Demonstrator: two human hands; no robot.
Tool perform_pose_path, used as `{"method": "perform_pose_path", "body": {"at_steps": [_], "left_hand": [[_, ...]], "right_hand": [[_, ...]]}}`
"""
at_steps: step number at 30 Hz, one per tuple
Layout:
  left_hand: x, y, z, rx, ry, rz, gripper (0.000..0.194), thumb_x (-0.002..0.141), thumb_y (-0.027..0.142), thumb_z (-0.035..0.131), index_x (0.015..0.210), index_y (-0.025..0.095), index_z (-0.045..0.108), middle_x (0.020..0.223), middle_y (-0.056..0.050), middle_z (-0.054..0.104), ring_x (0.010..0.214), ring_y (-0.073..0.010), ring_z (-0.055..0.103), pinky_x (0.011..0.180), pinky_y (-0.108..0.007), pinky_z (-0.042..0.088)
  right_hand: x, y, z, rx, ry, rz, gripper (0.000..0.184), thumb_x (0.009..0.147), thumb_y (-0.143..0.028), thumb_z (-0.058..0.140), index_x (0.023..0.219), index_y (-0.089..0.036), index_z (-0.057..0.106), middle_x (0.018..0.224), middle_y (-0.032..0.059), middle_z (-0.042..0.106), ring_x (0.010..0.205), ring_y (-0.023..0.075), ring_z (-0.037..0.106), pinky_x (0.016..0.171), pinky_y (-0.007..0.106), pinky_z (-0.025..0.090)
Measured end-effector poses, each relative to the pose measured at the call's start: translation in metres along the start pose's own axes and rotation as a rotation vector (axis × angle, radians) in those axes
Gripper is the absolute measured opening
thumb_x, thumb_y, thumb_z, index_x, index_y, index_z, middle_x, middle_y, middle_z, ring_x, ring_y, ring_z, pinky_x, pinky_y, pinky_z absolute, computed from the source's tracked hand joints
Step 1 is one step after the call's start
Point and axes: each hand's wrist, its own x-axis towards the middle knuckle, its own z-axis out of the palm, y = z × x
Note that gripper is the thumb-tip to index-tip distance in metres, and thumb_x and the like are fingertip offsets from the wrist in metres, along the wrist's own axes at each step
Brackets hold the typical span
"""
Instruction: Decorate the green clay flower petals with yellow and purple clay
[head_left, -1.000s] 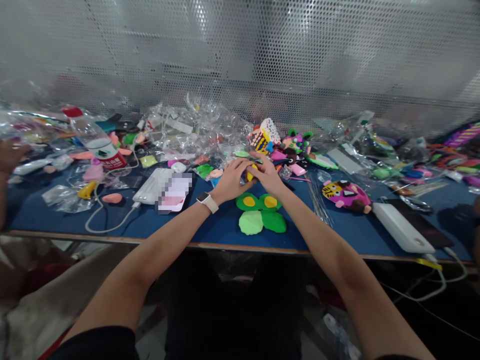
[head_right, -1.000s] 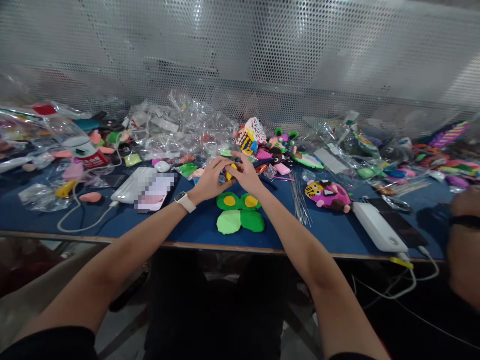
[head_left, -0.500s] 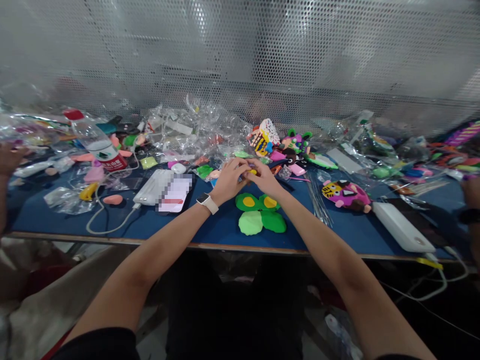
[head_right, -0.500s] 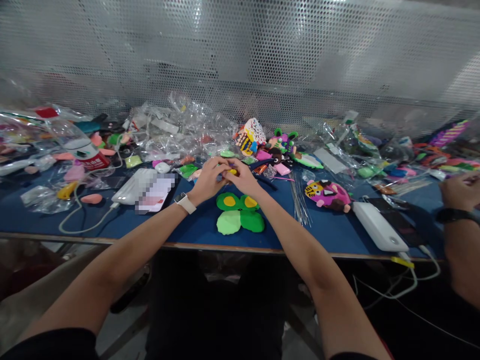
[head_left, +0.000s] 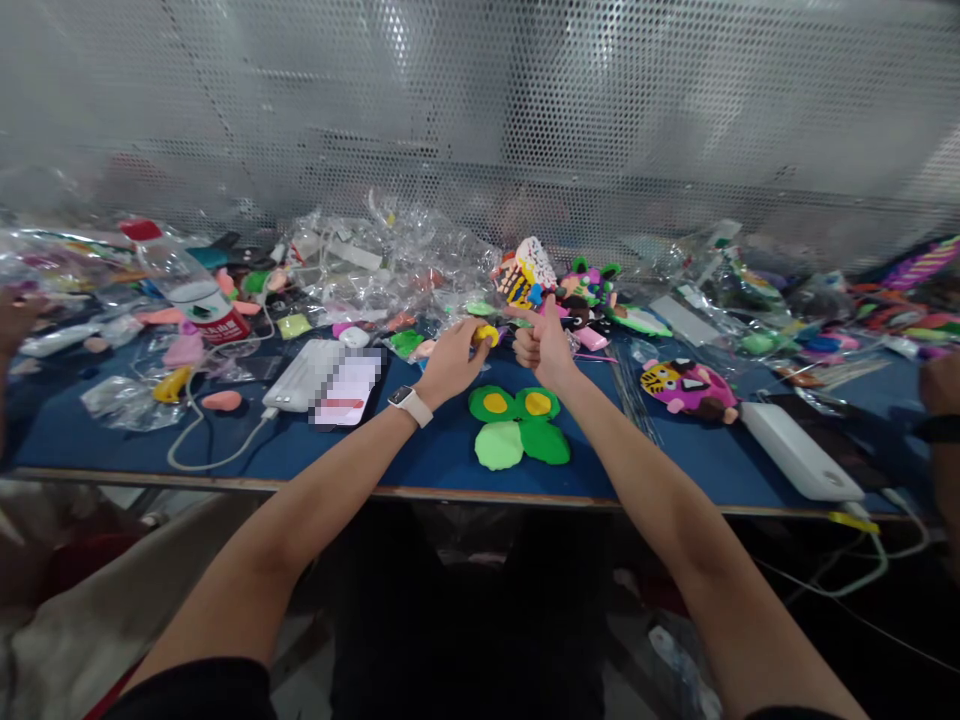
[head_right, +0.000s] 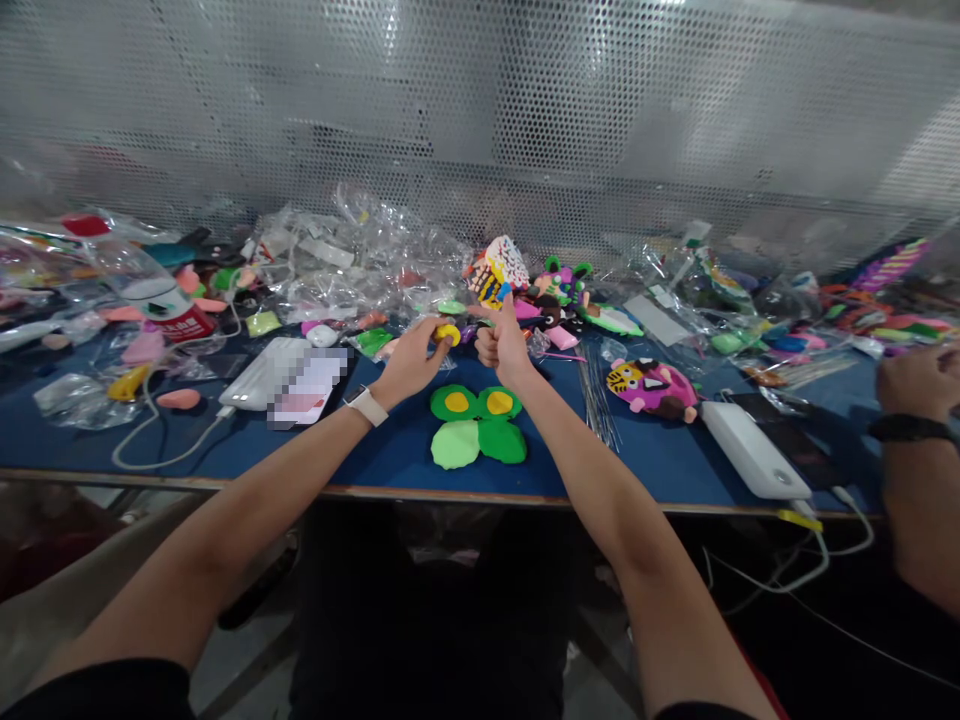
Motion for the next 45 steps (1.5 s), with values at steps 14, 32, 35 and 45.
{"method": "perform_pose_path", "body": {"at_steps": [14, 32, 35, 45], "left_hand": [[0.0005, -0.0016, 0.0011, -0.028, -0.005, 0.007, 0.021, 0.113, 0.030, 0.054, 0.127, 0.019, 0.065, 0.125, -0.013, 0.077, 0.109, -0.0274, 0.075, 0.097, -0.042, 0.059], [0.0010, 0.0021, -0.0038, -0.031, -0.038, -0.029, 0.020, 0.110, 0.030, 0.060, 0.127, 0.020, 0.064, 0.121, -0.011, 0.077, 0.106, -0.0271, 0.074, 0.095, -0.039, 0.057], [0.0010, 0.0017, -0.0037, -0.025, -0.036, -0.021, 0.019, 0.109, 0.030, 0.062, 0.125, 0.020, 0.064, 0.116, -0.010, 0.076, 0.101, -0.0257, 0.073, 0.091, -0.037, 0.056], [0.0016, 0.0051, -0.0053, -0.024, -0.050, -0.028, 0.012, 0.107, 0.026, 0.063, 0.117, 0.020, 0.064, 0.109, -0.009, 0.074, 0.097, -0.0257, 0.071, 0.087, -0.037, 0.053]], "right_hand": [[-0.0006, 0.0016, -0.0004, 0.005, -0.052, -0.006, 0.087, 0.098, -0.099, 0.036, 0.125, -0.022, 0.066, 0.046, -0.0155, 0.019, 0.042, 0.0111, 0.006, 0.041, 0.025, 0.007], [-0.0013, 0.0029, 0.0014, -0.005, -0.059, 0.001, 0.083, 0.101, -0.096, 0.031, 0.120, -0.024, 0.066, 0.048, -0.0141, 0.019, 0.042, 0.0119, 0.007, 0.042, 0.028, 0.006], [-0.0012, 0.0037, 0.0010, -0.010, -0.066, -0.002, 0.083, 0.100, -0.097, 0.032, 0.118, -0.023, 0.066, 0.048, -0.0141, 0.019, 0.043, 0.0119, 0.007, 0.043, 0.028, 0.006], [-0.0008, 0.0045, -0.0014, -0.023, -0.094, -0.004, 0.083, 0.101, -0.096, 0.031, 0.117, -0.023, 0.067, 0.049, -0.0138, 0.019, 0.044, 0.0119, 0.007, 0.043, 0.028, 0.006]]}}
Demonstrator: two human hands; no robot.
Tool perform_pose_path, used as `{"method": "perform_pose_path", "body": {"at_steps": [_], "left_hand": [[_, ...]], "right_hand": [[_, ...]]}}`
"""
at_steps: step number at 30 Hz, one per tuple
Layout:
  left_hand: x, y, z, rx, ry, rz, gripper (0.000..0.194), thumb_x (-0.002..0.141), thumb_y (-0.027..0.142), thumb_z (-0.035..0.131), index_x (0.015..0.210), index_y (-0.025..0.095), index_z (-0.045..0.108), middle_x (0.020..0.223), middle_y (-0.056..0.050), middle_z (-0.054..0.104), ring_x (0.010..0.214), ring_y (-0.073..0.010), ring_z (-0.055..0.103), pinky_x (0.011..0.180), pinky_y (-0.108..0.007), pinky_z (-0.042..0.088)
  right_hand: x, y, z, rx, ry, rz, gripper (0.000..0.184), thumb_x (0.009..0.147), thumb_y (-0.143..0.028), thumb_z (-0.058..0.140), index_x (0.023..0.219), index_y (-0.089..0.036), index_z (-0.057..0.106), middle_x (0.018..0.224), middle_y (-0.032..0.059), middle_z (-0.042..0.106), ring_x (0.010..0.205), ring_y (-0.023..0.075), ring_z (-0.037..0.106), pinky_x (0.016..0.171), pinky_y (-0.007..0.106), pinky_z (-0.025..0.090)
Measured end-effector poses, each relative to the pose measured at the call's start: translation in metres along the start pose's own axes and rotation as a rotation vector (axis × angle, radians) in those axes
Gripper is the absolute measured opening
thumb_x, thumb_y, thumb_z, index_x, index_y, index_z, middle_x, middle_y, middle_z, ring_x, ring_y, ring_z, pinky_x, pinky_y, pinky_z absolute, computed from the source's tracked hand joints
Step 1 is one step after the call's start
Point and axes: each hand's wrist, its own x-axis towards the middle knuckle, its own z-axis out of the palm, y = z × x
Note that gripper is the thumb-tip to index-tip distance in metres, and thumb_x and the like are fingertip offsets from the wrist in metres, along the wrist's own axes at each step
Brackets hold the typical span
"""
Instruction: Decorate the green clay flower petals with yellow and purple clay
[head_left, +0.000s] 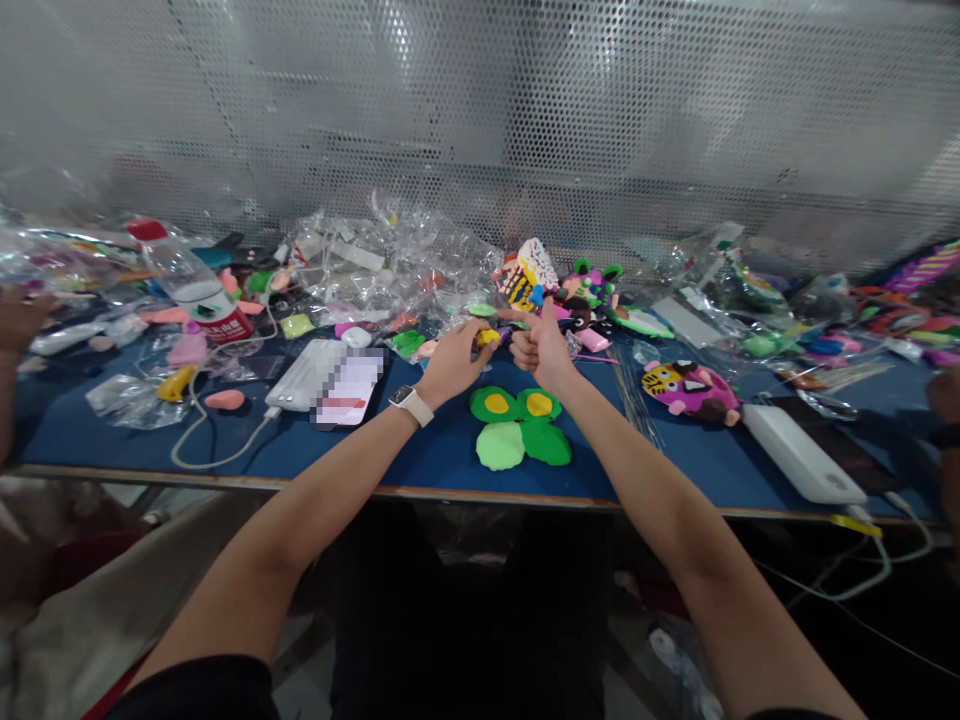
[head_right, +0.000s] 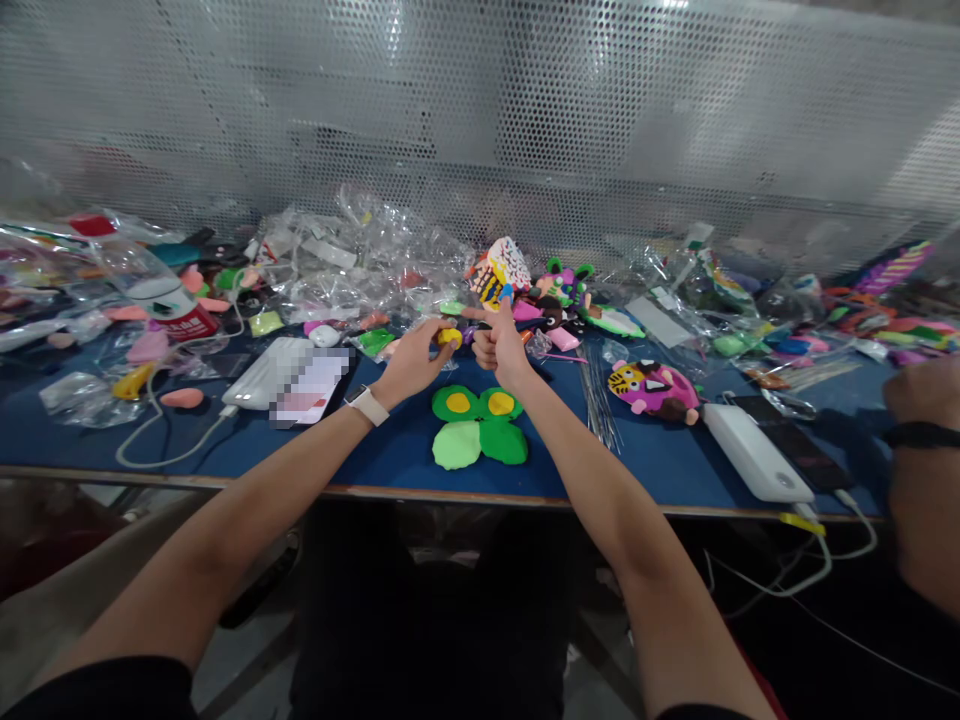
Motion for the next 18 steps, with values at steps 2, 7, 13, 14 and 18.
{"method": "perform_pose_path", "body": {"at_steps": [2, 7, 13, 14, 18], "left_hand": [[-0.0001, 0.0001, -0.0002, 0.001, 0.000, 0.002, 0.012, 0.107, 0.026, 0.063, 0.118, 0.020, 0.064, 0.109, -0.009, 0.074, 0.096, -0.0255, 0.071, 0.087, -0.037, 0.053], [-0.0005, 0.0004, -0.0004, 0.006, -0.015, -0.010, 0.015, 0.106, 0.025, 0.063, 0.120, 0.020, 0.065, 0.113, -0.010, 0.075, 0.100, -0.0268, 0.072, 0.090, -0.038, 0.054], [-0.0002, 0.0005, -0.0002, 0.006, -0.022, -0.001, 0.014, 0.105, 0.025, 0.061, 0.119, 0.021, 0.064, 0.113, -0.010, 0.076, 0.102, -0.0279, 0.072, 0.091, -0.039, 0.055], [-0.0002, 0.0005, -0.0002, 0.003, -0.024, 0.001, 0.014, 0.105, 0.025, 0.061, 0.119, 0.021, 0.064, 0.113, -0.010, 0.076, 0.102, -0.0280, 0.072, 0.091, -0.039, 0.055], [-0.0002, 0.0008, -0.0001, -0.005, -0.033, -0.006, 0.014, 0.106, 0.027, 0.059, 0.118, 0.021, 0.064, 0.111, -0.010, 0.076, 0.098, -0.0271, 0.072, 0.089, -0.039, 0.054]], "right_hand": [[0.0002, 0.0002, 0.0001, -0.007, 0.003, 0.003, 0.084, 0.100, -0.096, 0.030, 0.119, -0.023, 0.067, 0.049, -0.0137, 0.019, 0.043, 0.0121, 0.007, 0.043, 0.028, 0.006], [0.0005, 0.0005, 0.0004, -0.004, 0.001, 0.001, 0.083, 0.100, -0.096, 0.032, 0.119, -0.023, 0.067, 0.049, -0.0141, 0.020, 0.044, 0.0120, 0.007, 0.043, 0.028, 0.006], [-0.0005, -0.0009, 0.0016, 0.004, -0.008, 0.000, 0.082, 0.100, -0.096, 0.035, 0.123, -0.023, 0.066, 0.048, -0.0145, 0.019, 0.043, 0.0119, 0.007, 0.043, 0.027, 0.006], [-0.0006, -0.0011, 0.0018, 0.004, -0.008, 0.001, 0.082, 0.100, -0.096, 0.034, 0.124, -0.023, 0.066, 0.048, -0.0145, 0.019, 0.043, 0.0121, 0.006, 0.043, 0.027, 0.006], [-0.0007, -0.0009, 0.0010, 0.003, -0.022, 0.001, 0.081, 0.102, -0.094, 0.034, 0.125, -0.022, 0.066, 0.048, -0.0145, 0.020, 0.045, 0.0124, 0.005, 0.043, 0.027, 0.007]]}}
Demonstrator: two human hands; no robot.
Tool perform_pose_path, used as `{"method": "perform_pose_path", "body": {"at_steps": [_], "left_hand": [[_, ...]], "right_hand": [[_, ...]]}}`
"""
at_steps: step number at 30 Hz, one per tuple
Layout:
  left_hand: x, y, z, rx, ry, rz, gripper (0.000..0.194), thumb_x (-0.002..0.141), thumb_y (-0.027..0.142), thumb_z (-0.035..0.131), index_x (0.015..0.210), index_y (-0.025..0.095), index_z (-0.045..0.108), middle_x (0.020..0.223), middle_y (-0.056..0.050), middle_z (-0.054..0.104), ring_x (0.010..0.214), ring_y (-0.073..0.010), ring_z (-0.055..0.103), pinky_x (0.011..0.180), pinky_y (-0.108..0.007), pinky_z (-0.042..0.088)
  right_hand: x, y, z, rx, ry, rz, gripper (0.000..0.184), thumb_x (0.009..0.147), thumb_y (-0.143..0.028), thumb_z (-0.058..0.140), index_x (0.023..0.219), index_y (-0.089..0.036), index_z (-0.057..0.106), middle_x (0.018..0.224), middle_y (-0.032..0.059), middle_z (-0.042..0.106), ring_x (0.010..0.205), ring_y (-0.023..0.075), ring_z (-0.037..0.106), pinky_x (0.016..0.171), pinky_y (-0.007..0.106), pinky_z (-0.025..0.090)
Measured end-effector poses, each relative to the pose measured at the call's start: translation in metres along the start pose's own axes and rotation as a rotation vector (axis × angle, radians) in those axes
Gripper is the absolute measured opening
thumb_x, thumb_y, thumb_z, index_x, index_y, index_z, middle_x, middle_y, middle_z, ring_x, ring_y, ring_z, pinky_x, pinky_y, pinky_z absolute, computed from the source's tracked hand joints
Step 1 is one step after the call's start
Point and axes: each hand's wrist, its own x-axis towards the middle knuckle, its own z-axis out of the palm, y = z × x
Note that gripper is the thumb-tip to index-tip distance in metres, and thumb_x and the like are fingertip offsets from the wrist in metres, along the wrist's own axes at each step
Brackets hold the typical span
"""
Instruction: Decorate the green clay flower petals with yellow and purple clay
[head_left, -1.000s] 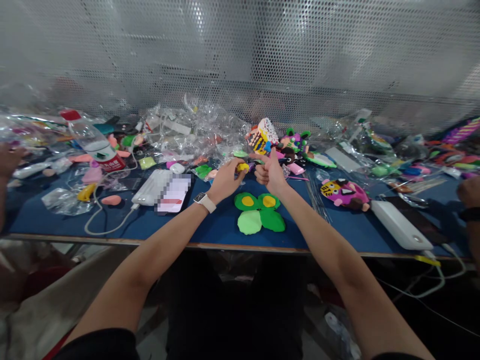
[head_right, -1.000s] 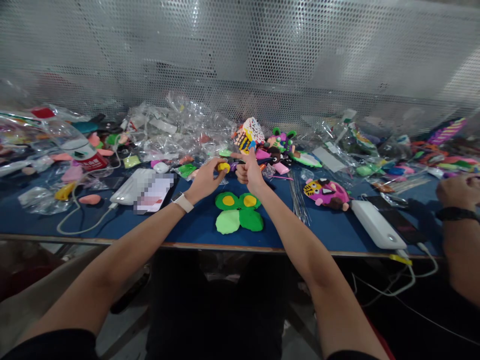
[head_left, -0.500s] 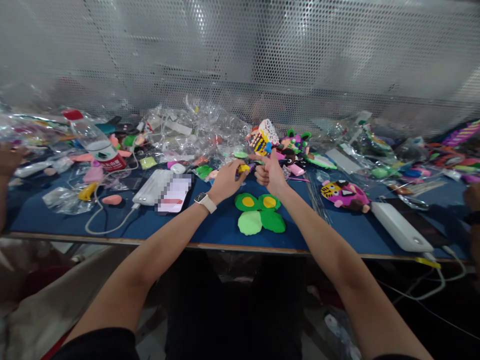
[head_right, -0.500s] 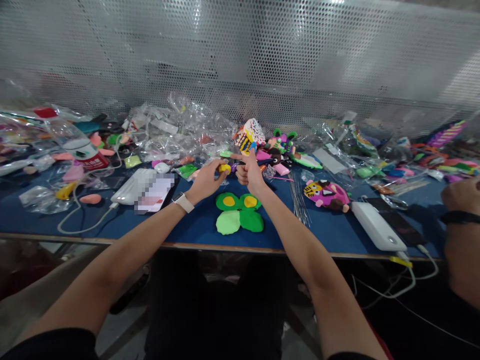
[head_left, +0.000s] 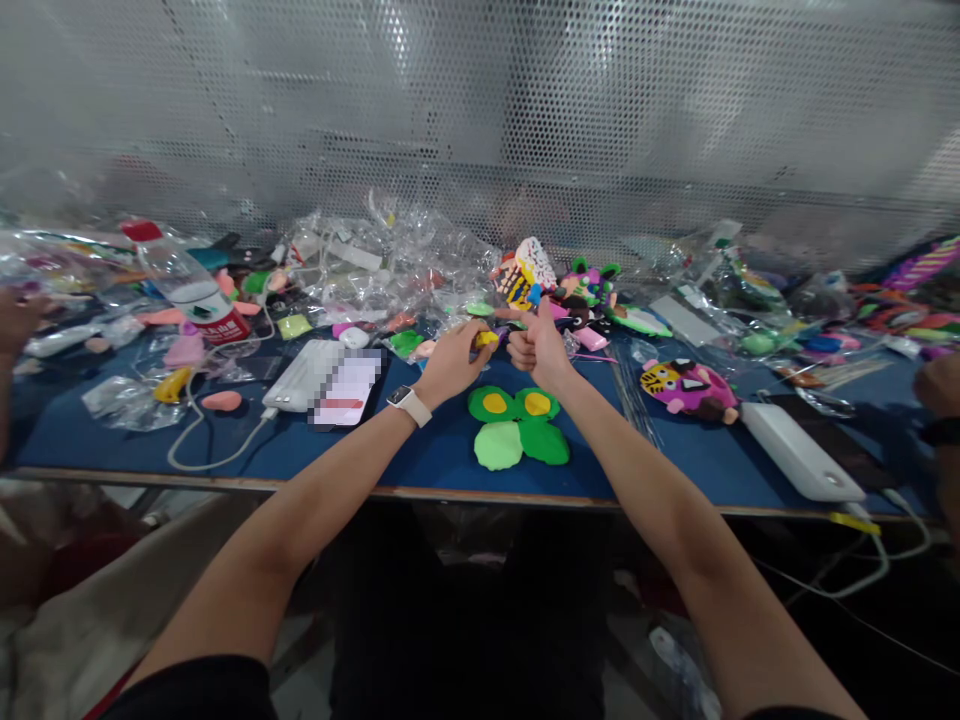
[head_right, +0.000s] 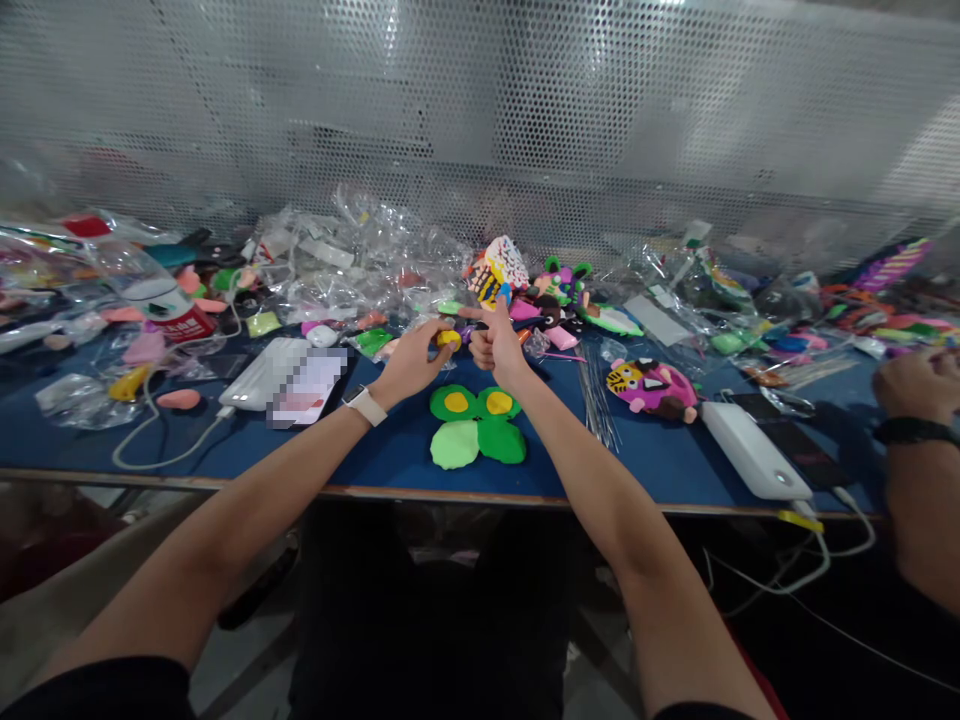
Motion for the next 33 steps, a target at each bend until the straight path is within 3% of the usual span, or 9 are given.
{"method": "perform_pose_path", "body": {"at_steps": [28, 33], "left_hand": [[0.000, 0.000, -0.002, 0.026, 0.006, 0.007, 0.013, 0.108, 0.029, 0.058, 0.116, 0.021, 0.065, 0.100, -0.007, 0.073, 0.091, -0.0257, 0.070, 0.084, -0.036, 0.052], [0.000, 0.004, -0.007, 0.002, 0.063, 0.021, 0.021, 0.111, 0.038, 0.058, 0.122, 0.022, 0.065, 0.109, -0.008, 0.076, 0.093, -0.0247, 0.072, 0.086, -0.036, 0.054]], "right_hand": [[0.000, 0.001, 0.002, -0.048, 0.002, 0.010, 0.071, 0.102, -0.090, 0.044, 0.114, -0.023, 0.068, 0.048, -0.0146, 0.020, 0.041, 0.0101, 0.008, 0.040, 0.024, 0.008], [0.004, 0.012, 0.001, -0.234, 0.120, -0.216, 0.058, 0.090, -0.081, 0.076, 0.100, -0.024, 0.071, 0.052, -0.0112, 0.035, 0.042, 0.0086, 0.025, 0.039, 0.023, 0.020]]}}
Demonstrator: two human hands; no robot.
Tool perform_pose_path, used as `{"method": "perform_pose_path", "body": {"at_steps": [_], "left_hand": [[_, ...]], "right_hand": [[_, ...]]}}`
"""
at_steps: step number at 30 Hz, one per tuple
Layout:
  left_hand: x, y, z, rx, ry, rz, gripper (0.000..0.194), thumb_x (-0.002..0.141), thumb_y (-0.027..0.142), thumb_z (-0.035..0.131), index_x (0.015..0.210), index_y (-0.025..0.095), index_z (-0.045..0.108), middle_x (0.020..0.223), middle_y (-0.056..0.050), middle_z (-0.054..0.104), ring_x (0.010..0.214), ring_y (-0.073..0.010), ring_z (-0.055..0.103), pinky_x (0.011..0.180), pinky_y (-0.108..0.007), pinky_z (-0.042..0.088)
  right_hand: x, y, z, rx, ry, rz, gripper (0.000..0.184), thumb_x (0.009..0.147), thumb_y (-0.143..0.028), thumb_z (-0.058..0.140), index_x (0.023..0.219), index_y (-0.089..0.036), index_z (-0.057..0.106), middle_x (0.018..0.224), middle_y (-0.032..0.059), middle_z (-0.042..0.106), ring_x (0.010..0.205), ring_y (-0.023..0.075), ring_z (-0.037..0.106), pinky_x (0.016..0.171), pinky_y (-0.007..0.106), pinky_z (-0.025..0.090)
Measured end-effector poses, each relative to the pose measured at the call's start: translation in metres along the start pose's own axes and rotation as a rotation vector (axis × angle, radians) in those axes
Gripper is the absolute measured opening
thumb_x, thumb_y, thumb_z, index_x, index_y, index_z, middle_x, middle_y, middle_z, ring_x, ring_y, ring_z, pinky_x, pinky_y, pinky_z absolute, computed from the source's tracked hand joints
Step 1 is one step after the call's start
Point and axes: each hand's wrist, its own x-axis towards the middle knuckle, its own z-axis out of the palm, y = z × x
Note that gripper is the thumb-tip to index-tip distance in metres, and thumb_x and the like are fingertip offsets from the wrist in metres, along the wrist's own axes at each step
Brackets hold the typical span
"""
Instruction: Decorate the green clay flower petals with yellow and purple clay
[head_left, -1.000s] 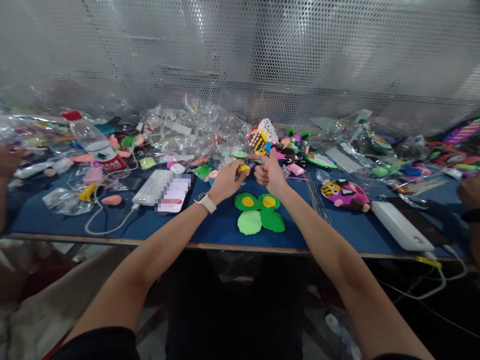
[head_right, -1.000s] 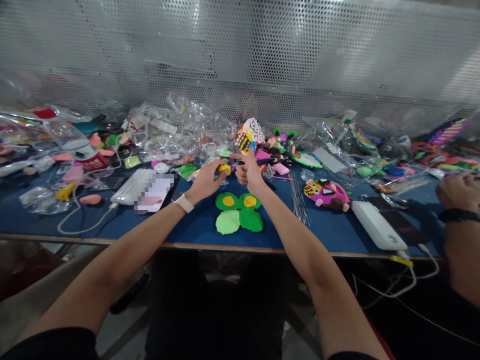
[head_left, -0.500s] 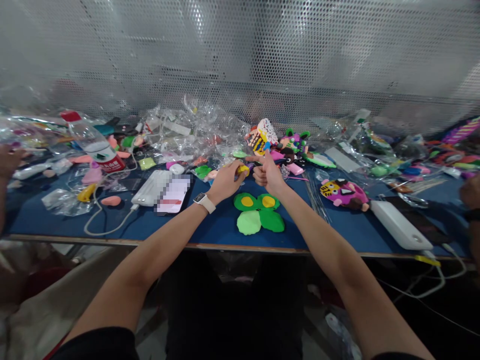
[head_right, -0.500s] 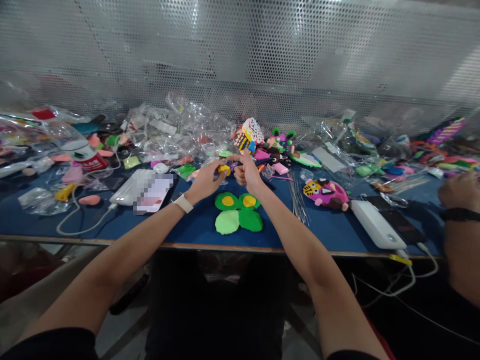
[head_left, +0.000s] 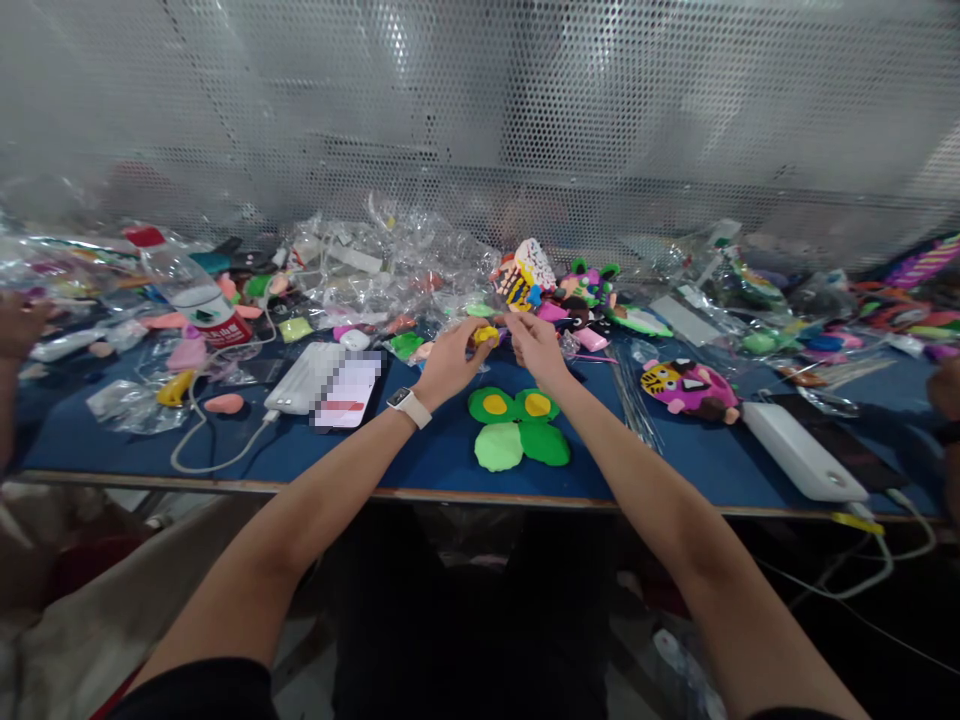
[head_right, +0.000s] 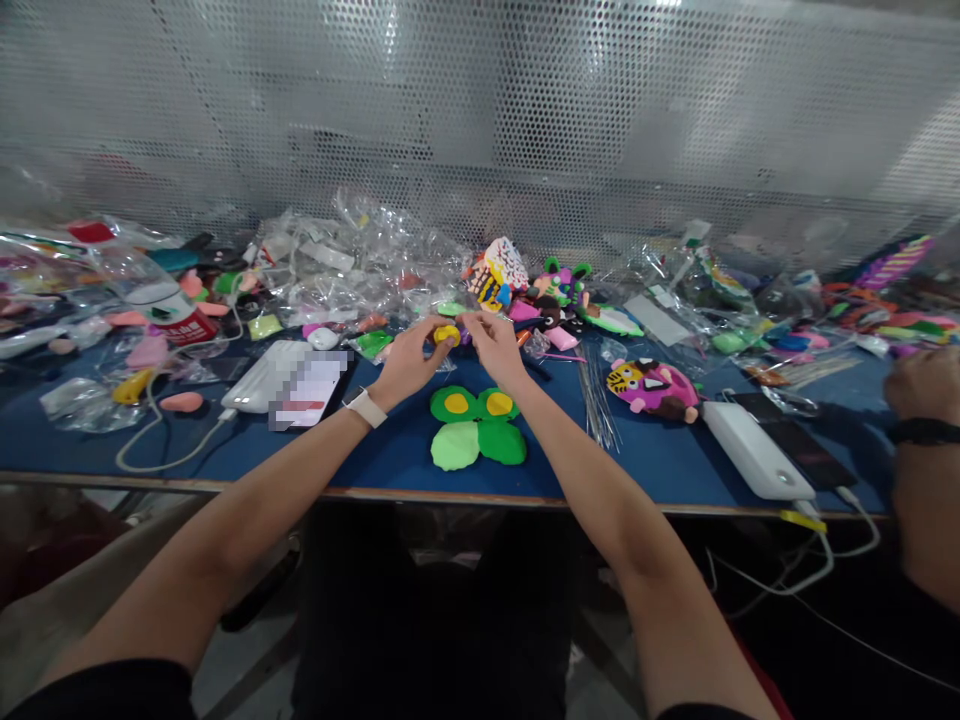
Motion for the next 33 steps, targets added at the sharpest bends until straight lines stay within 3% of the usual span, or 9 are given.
{"method": "perform_pose_path", "body": {"at_steps": [4, 7, 11, 16, 22, 28, 33], "left_hand": [[-0.001, 0.000, -0.003, 0.000, 0.009, -0.011, 0.021, 0.110, 0.037, 0.060, 0.124, 0.022, 0.064, 0.101, -0.006, 0.076, 0.084, -0.0224, 0.071, 0.080, -0.034, 0.053], [-0.003, -0.002, -0.002, -0.010, -0.005, -0.015, 0.020, 0.108, 0.035, 0.061, 0.124, 0.021, 0.063, 0.097, -0.005, 0.076, 0.080, -0.0214, 0.071, 0.076, -0.033, 0.052], [-0.004, -0.004, 0.000, -0.054, -0.063, 0.000, 0.035, 0.105, 0.028, 0.062, 0.139, 0.020, 0.058, 0.096, -0.004, 0.076, 0.079, -0.0218, 0.072, 0.076, -0.032, 0.053], [-0.003, -0.007, 0.002, -0.030, -0.105, 0.007, 0.045, 0.099, 0.014, 0.064, 0.143, 0.022, 0.061, 0.115, -0.008, 0.079, 0.095, -0.0249, 0.077, 0.085, -0.034, 0.057], [0.000, -0.007, -0.001, -0.010, -0.132, 0.002, 0.046, 0.102, 0.027, 0.070, 0.147, 0.024, 0.062, 0.127, -0.009, 0.079, 0.100, -0.0269, 0.077, 0.088, -0.036, 0.057], [0.001, -0.005, -0.004, -0.144, -0.093, -0.006, 0.034, 0.114, 0.037, 0.050, 0.137, 0.018, 0.066, 0.099, -0.007, 0.078, 0.085, -0.0225, 0.074, 0.078, -0.033, 0.053], [0.002, -0.006, -0.004, -0.078, -0.084, 0.005, 0.027, 0.111, 0.032, 0.056, 0.130, 0.018, 0.069, 0.099, -0.006, 0.078, 0.086, -0.0220, 0.073, 0.081, -0.033, 0.053]], "right_hand": [[-0.003, 0.005, 0.003, -0.179, -0.070, -0.081, 0.053, 0.082, -0.075, 0.086, 0.090, -0.024, 0.074, 0.063, -0.0028, 0.060, 0.052, 0.0142, 0.054, 0.043, 0.025, 0.042], [-0.007, 0.004, 0.006, -0.263, -0.128, -0.088, 0.049, 0.083, -0.070, 0.087, 0.087, -0.022, 0.074, 0.071, 0.0008, 0.068, 0.061, 0.0179, 0.064, 0.048, 0.027, 0.049], [-0.008, 0.003, 0.005, -0.308, -0.158, -0.133, 0.052, 0.091, -0.073, 0.078, 0.089, -0.021, 0.075, 0.073, 0.0022, 0.071, 0.065, 0.0188, 0.065, 0.051, 0.028, 0.051], [-0.005, 0.001, -0.001, -0.386, -0.175, -0.179, 0.054, 0.093, -0.073, 0.075, 0.078, -0.022, 0.071, 0.071, 0.0023, 0.070, 0.064, 0.0175, 0.062, 0.053, 0.026, 0.047], [-0.001, 0.002, -0.005, -0.345, -0.152, -0.137, 0.055, 0.089, -0.072, 0.081, 0.072, -0.022, 0.068, 0.066, 0.0016, 0.068, 0.057, 0.0157, 0.058, 0.052, 0.027, 0.046], [0.001, 0.003, -0.005, -0.198, -0.180, -0.101, 0.053, 0.083, -0.071, 0.088, 0.078, -0.021, 0.070, 0.075, 0.0040, 0.071, 0.065, 0.0176, 0.068, 0.050, 0.025, 0.053], [0.001, 0.003, -0.002, -0.075, -0.082, 0.041, 0.060, 0.088, -0.077, 0.082, 0.071, -0.021, 0.068, 0.067, 0.0034, 0.067, 0.058, 0.0169, 0.065, 0.049, 0.027, 0.054]]}}
